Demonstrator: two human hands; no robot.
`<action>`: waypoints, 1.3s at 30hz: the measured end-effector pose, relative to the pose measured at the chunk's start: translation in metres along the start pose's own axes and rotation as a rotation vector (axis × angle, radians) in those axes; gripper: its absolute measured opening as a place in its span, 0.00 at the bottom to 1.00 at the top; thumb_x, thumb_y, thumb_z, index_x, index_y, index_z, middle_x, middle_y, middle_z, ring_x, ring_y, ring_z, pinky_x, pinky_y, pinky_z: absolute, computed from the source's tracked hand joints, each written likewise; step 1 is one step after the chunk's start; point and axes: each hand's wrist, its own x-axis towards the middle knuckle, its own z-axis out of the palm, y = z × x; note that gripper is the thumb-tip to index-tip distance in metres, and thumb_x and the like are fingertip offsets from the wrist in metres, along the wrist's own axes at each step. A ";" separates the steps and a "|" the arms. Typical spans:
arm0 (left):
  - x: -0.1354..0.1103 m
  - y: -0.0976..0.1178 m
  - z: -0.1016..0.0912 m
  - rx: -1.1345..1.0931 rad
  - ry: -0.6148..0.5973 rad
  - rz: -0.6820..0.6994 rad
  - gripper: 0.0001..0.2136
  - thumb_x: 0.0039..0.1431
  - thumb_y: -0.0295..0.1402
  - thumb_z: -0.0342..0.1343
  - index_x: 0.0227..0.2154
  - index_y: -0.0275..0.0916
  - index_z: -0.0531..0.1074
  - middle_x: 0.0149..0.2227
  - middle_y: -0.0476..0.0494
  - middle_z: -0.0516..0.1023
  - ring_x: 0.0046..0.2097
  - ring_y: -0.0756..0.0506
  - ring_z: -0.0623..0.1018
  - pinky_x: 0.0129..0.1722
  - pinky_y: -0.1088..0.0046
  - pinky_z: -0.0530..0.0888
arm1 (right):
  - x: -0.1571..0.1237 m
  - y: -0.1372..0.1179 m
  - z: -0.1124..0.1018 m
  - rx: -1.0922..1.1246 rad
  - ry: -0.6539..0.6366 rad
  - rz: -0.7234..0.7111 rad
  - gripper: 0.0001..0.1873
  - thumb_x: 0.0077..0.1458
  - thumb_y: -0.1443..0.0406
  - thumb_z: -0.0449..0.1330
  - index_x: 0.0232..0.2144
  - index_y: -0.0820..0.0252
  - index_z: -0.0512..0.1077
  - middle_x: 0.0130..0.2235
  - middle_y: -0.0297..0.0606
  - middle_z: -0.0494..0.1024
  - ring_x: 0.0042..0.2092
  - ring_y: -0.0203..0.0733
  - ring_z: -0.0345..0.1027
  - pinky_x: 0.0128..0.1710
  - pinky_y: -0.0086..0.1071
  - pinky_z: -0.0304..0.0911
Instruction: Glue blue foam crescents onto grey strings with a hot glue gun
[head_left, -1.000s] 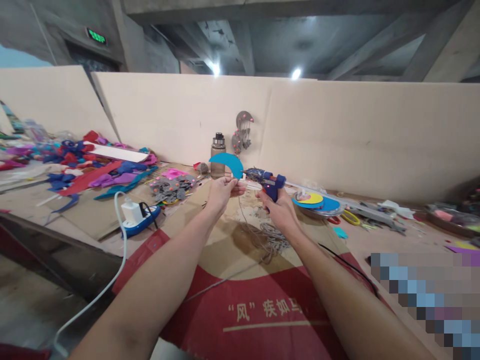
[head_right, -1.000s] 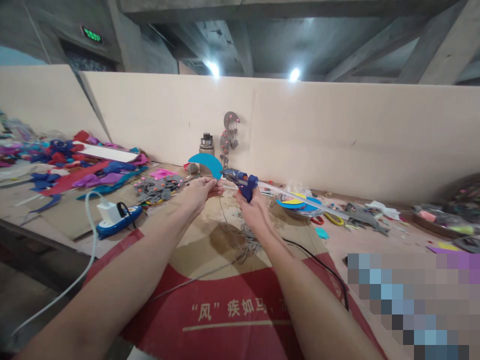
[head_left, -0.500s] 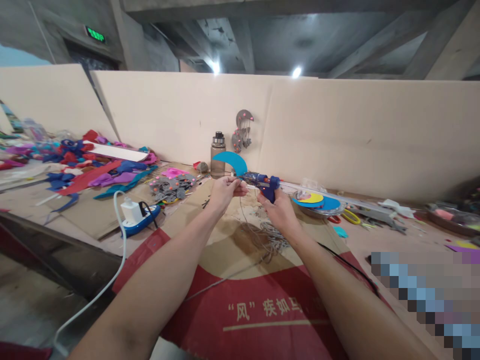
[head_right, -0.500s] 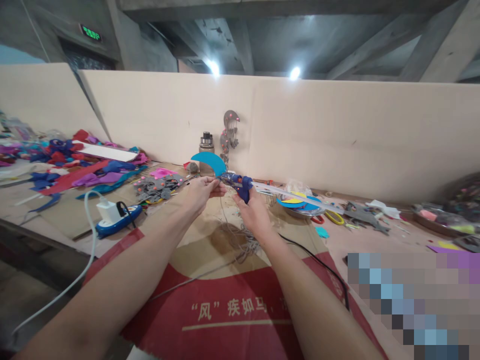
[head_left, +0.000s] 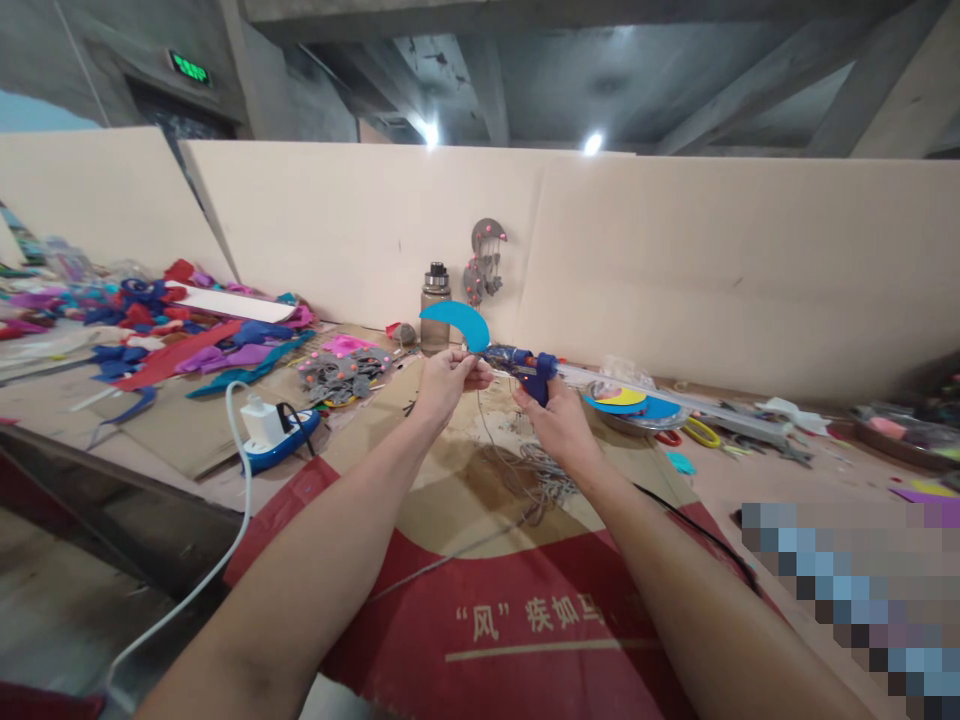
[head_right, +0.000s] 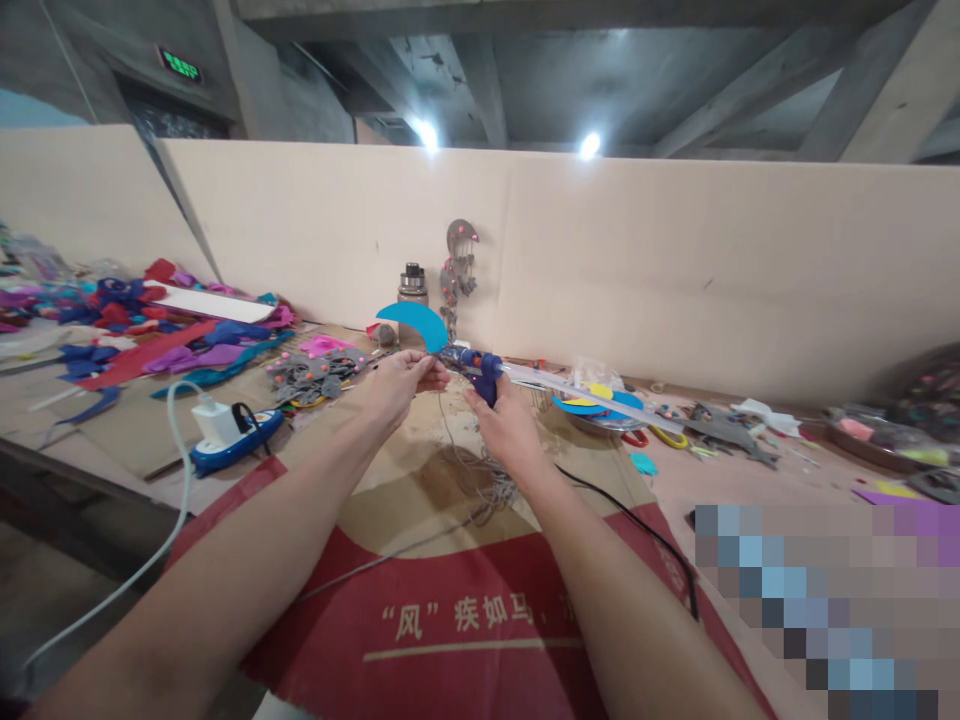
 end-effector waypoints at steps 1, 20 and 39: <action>0.000 0.000 0.000 0.000 0.001 0.000 0.08 0.60 0.28 0.55 0.25 0.32 0.70 0.25 0.43 0.78 0.25 0.50 0.78 0.34 0.70 0.77 | 0.000 0.000 0.000 -0.002 0.000 0.001 0.24 0.53 0.56 0.57 0.50 0.60 0.71 0.44 0.46 0.78 0.45 0.50 0.69 0.48 0.43 0.62; -0.001 -0.003 0.005 -0.160 0.036 -0.094 0.08 0.62 0.25 0.51 0.27 0.32 0.69 0.26 0.43 0.78 0.27 0.52 0.78 0.35 0.75 0.75 | 0.011 0.024 0.013 0.200 -0.160 0.447 0.10 0.49 0.62 0.61 0.33 0.59 0.66 0.22 0.32 0.74 0.17 0.34 0.62 0.16 0.28 0.56; -0.023 -0.006 0.018 0.565 0.075 0.393 0.03 0.56 0.31 0.57 0.31 0.40 0.75 0.31 0.46 0.79 0.30 0.49 0.74 0.33 0.75 0.68 | 0.005 -0.004 0.034 0.718 -0.120 0.247 0.18 0.49 0.63 0.56 0.43 0.53 0.58 0.37 0.32 0.75 0.36 0.36 0.72 0.39 0.34 0.68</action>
